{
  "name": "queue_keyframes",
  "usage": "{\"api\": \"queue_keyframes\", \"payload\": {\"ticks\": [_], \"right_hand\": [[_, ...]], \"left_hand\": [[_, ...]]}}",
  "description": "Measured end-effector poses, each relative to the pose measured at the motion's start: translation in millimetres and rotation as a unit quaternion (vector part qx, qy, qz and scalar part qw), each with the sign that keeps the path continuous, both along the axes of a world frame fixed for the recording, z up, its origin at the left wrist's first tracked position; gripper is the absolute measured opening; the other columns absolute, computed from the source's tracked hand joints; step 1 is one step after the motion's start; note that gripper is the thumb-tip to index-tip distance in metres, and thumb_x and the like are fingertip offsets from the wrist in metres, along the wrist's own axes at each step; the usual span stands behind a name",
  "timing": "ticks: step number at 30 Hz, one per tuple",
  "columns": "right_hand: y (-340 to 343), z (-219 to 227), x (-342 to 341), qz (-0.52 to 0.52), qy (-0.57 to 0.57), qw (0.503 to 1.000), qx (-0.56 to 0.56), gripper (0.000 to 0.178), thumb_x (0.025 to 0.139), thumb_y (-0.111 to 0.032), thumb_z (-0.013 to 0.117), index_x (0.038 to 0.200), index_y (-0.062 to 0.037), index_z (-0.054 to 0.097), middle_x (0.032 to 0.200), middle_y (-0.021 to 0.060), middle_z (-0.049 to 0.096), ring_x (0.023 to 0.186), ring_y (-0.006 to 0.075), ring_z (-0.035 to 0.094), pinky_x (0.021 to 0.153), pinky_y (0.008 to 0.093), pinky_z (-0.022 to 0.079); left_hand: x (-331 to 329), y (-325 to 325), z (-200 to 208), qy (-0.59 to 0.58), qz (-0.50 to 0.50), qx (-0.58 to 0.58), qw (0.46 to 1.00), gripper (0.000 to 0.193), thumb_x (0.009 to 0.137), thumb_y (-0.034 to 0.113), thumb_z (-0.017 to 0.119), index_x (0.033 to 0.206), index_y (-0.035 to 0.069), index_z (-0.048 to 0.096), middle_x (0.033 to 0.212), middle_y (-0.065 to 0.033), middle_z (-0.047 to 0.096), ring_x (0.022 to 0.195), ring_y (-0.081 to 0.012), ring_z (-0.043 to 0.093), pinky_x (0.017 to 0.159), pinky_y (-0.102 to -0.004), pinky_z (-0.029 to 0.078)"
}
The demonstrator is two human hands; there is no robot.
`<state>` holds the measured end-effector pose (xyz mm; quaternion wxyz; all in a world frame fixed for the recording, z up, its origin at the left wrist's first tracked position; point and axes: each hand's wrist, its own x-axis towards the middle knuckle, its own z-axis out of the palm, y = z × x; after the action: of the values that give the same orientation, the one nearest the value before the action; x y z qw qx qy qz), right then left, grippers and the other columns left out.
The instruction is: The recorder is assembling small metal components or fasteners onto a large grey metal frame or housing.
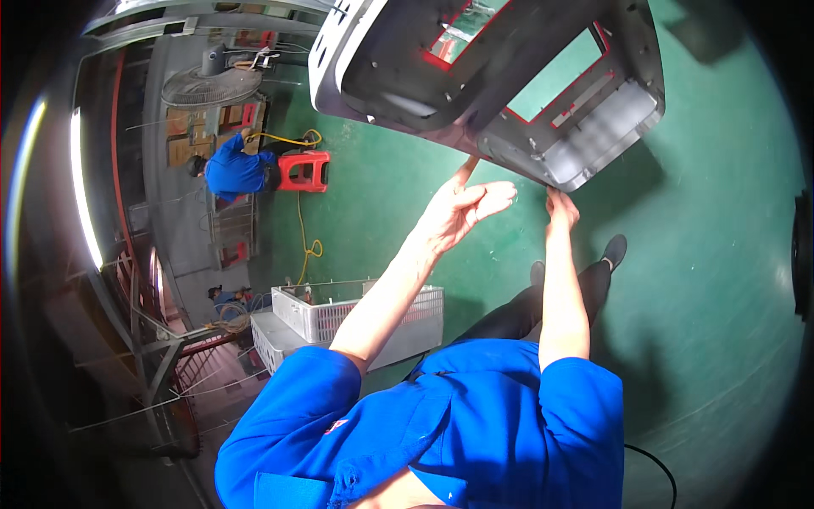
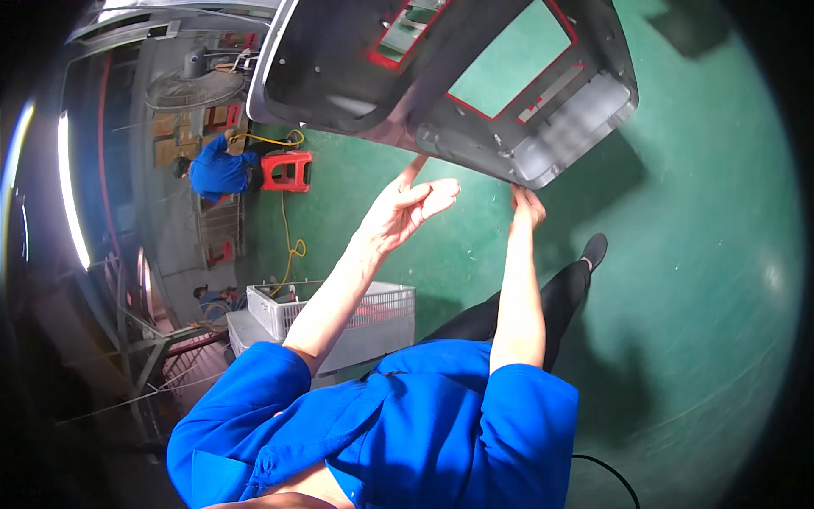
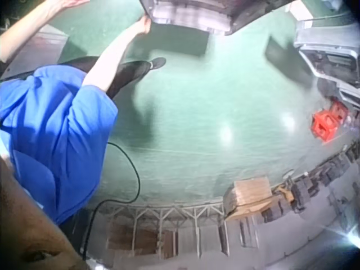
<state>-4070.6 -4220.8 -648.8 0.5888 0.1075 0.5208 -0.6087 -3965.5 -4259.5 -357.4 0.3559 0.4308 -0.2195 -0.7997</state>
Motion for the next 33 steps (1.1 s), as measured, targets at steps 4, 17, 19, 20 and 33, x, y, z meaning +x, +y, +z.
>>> {"api": "queue_keyframes", "payload": {"ticks": [4, 17, 19, 20, 33], "right_hand": [[12.1, 15.6, -43.5, 0.142, -0.006, 0.989, 0.038, 0.026, 0.076, -0.009, 0.071, 0.101, -0.0047, 0.066, 0.089, 0.0024, 0.067, 0.073, 0.0075, 0.059, 0.065, 0.0195, 0.046], [-12.6, 208.1, -180.5, 0.287, 0.063, 0.945, -0.142, 0.020, 0.074, -0.005, 0.069, 0.094, -0.0010, 0.066, 0.079, 0.0025, 0.065, 0.067, 0.0076, 0.058, 0.059, 0.0196, 0.045], [-19.9, 231.9, -194.7, 0.320, 0.134, 0.910, -0.226, 0.015, 0.072, -0.005, 0.071, 0.087, -0.0013, 0.067, 0.079, 0.0034, 0.066, 0.067, 0.0065, 0.057, 0.062, 0.0200, 0.045], [-22.7, 245.6, -204.3, 0.360, 0.165, 0.886, -0.240, 0.016, 0.071, -0.007, 0.072, 0.086, -0.0026, 0.067, 0.078, 0.0036, 0.065, 0.068, 0.0084, 0.058, 0.063, 0.0217, 0.046], [-97.7, 299.9, -349.1, 0.328, 0.641, 0.563, -0.406, 0.011, 0.069, -0.013, 0.065, 0.076, -0.0060, 0.061, 0.084, 0.0047, 0.062, 0.077, 0.0223, 0.056, 0.068, 0.0356, 0.044]], "left_hand": [[-1.7, -1.8, 0.8, 0.023, 0.001, -0.009, 1.000, 0.076, 0.089, -0.002, 0.046, 0.142, 0.008, -0.007, 0.116, -0.0321, 0.049, 0.111, -0.0366, 0.053, 0.096, -0.0414, 0.046], [-46.6, 27.4, 13.2, -0.045, 0.039, 0.099, 0.993, 0.063, 0.091, 0.013, 0.049, 0.138, -0.007, 0.012, 0.114, -0.0322, 0.051, 0.107, -0.0384, 0.055, 0.095, -0.0415, 0.047], [-78.1, 32.8, 9.3, -0.033, 0.016, 0.101, 0.994, 0.055, 0.092, 0.018, 0.048, 0.134, -0.008, 0.024, 0.111, -0.0276, 0.056, 0.105, -0.0349, 0.057, 0.092, -0.0405, 0.049], [-99.0, 31.3, 11.7, -0.034, 0.006, 0.104, 0.994, 0.053, 0.092, 0.020, 0.050, 0.133, -0.007, 0.030, 0.111, -0.0255, 0.057, 0.104, -0.0334, 0.058, 0.091, -0.0400, 0.050], [-293.9, -63.2, 0.9, 0.089, 0.009, 0.128, 0.988, 0.027, 0.095, 0.023, 0.044, 0.106, 0.000, 0.054, 0.094, -0.0074, 0.062, 0.086, -0.0179, 0.063, 0.080, -0.0353, 0.053]]}}
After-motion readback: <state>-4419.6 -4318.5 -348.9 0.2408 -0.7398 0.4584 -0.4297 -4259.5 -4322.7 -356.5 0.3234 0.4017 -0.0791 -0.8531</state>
